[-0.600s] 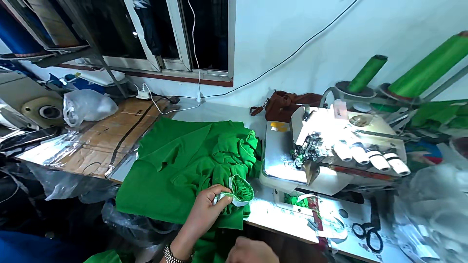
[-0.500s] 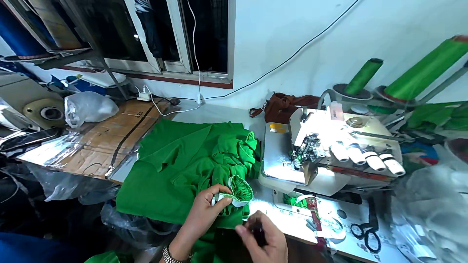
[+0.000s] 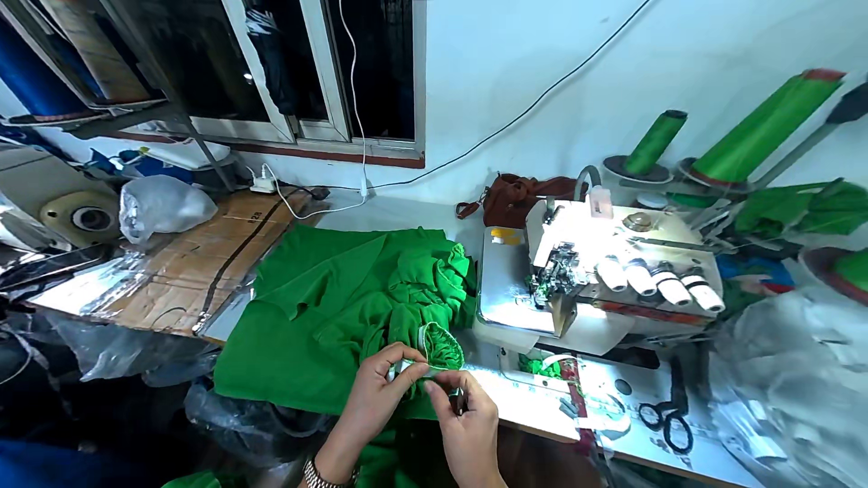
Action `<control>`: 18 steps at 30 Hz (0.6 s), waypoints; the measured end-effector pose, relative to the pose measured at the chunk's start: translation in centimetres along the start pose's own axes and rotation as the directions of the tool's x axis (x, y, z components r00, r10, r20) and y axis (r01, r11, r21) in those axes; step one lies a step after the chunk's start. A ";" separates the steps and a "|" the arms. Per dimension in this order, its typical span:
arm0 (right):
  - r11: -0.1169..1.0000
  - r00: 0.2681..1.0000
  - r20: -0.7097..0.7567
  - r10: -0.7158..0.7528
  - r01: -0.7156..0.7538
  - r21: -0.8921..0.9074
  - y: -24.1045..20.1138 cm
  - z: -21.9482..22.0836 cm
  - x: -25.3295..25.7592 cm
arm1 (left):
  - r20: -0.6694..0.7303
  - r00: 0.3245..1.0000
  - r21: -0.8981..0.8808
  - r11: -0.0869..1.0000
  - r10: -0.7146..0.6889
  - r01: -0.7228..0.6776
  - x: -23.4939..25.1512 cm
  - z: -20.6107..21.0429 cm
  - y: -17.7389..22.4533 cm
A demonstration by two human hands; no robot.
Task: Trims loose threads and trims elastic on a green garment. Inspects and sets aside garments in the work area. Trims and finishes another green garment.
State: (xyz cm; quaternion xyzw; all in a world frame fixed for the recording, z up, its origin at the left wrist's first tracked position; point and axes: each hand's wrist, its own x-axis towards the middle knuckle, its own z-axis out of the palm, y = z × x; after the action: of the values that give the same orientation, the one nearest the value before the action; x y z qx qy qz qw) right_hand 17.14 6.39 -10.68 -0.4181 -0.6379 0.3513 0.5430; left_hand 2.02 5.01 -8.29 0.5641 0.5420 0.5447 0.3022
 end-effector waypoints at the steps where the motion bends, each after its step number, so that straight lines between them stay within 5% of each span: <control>1: 0.998 0.999 -0.002 0.043 -0.043 0.037 0.0 0.1 0.1 | 0.010 1.000 0.006 1.000 -0.002 0.001 0.0 -0.1 -0.1; 9: 0.818 0.912 0.169 0.373 -0.409 0.405 -0.6 -2.9 0.2 | 0.024 1.000 0.000 1.000 -0.013 0.013 -0.1 -0.7 -0.6; 18: 0.798 0.896 0.173 0.409 -0.443 0.409 -1.9 -3.3 0.9 | 0.043 0.997 -0.073 0.995 -0.064 0.067 0.0 -1.0 -0.6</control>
State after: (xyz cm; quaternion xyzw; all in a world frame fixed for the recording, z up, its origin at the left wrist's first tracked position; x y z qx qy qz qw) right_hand 20.10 6.38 -8.06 -0.4041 -0.4519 0.6140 0.5055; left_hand 0.88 4.84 -8.59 0.5456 0.5333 0.5426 0.3515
